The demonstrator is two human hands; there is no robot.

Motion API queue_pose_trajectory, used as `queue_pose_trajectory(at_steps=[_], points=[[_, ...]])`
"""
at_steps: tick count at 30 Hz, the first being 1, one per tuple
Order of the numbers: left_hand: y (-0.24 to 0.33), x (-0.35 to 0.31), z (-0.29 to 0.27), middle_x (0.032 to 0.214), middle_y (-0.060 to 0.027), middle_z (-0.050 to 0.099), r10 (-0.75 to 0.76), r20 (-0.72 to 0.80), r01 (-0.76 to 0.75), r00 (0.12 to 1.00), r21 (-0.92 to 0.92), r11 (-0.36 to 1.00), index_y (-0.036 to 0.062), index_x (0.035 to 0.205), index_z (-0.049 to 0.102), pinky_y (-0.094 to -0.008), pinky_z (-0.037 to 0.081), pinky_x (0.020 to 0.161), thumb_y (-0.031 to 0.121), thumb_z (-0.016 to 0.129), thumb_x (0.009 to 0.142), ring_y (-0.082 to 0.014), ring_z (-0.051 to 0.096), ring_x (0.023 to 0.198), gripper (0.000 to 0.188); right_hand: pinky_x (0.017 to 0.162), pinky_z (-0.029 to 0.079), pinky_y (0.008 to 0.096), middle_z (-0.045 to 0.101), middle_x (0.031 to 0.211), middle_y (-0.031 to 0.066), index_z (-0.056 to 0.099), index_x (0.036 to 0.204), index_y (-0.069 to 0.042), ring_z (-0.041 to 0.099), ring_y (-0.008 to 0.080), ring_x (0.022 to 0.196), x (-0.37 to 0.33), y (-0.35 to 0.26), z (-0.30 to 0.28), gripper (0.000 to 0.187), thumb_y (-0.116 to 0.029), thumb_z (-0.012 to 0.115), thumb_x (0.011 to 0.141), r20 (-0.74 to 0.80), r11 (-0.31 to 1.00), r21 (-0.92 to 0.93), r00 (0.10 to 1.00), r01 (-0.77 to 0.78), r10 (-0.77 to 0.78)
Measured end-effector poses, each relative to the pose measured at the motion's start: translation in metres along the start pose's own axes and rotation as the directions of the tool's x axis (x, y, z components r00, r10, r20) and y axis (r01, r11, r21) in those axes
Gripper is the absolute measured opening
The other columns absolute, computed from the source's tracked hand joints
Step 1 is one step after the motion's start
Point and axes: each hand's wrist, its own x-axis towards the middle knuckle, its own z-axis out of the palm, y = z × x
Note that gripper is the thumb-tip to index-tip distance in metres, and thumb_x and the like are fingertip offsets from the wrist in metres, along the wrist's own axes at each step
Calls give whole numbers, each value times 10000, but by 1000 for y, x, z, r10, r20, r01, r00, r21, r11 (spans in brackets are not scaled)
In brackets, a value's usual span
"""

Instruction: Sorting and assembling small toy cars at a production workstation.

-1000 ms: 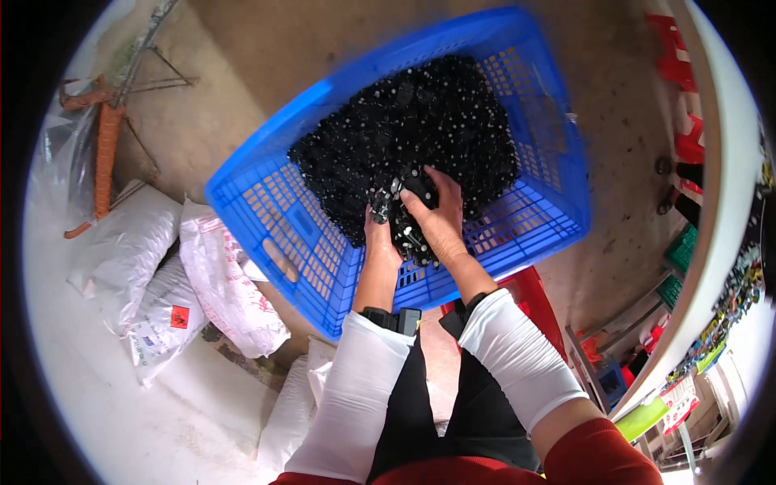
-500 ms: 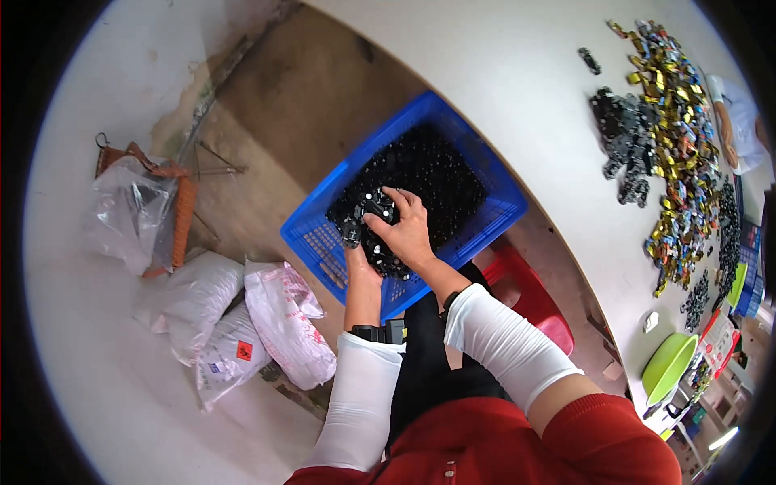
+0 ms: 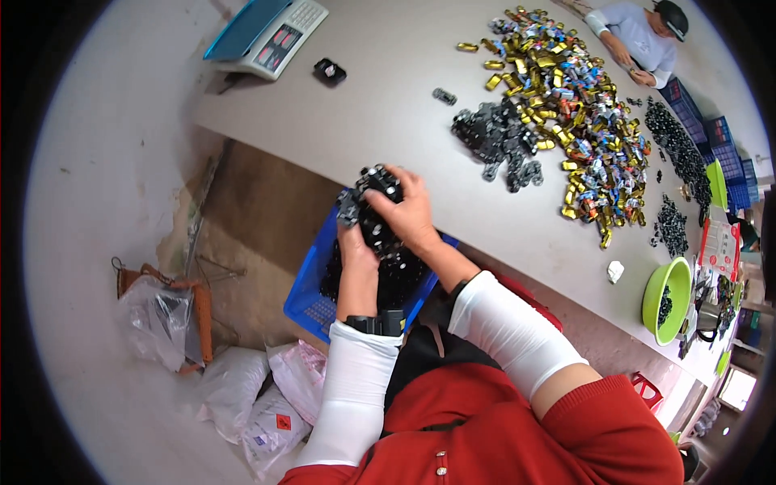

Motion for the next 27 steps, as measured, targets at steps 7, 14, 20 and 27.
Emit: queue_pose_trajectory(at_steps=[7, 14, 20, 27], points=[[-72, 114, 131, 1085, -129, 599, 5, 93, -26, 996, 233, 972, 70, 1239, 468, -435, 568, 709, 334, 664, 817, -264, 642, 899, 536, 955, 415, 338, 511, 1189, 141, 552, 1278, -124, 519, 265, 1099, 126, 30, -112, 648, -449, 736, 748, -145, 995, 27, 984, -101, 104], [-98, 184, 184, 1385, -110, 398, -319, 314, 241, 894, 263, 934, 145, 1414, 316, -531, 361, 1010, 515, 607, 837, -286, 410, 1267, 745, 1050, 332, 355, 417, 1379, 227, 439, 1357, 7, 421, 317, 1263, 211, 95, -150, 778, -509, 632, 807, -104, 941, 278, 968, -193, 229], [-79, 130, 230, 1519, -160, 242, -173, 188, 26, 967, 602, 798, 129, 1487, 198, -469, 175, 1117, 449, 631, 846, -281, 297, 1372, 837, 963, 412, 366, 602, 1141, 212, 633, 1096, 9, 564, 316, 1077, 211, 123, -203, 409, -266, 657, 794, -312, 966, -233, 932, 115, -186], [-25, 97, 63, 1160, -106, 596, 259, 19, -241, 966, 430, 870, 36, 1234, 533, -316, 466, 829, 221, 594, 906, -177, 583, 991, 382, 811, 491, 332, 645, 976, 123, 644, 966, -30, 621, 267, 923, 25, 67, -90, 169, -25, 624, 798, 233, 976, -22, 951, 216, -206]])
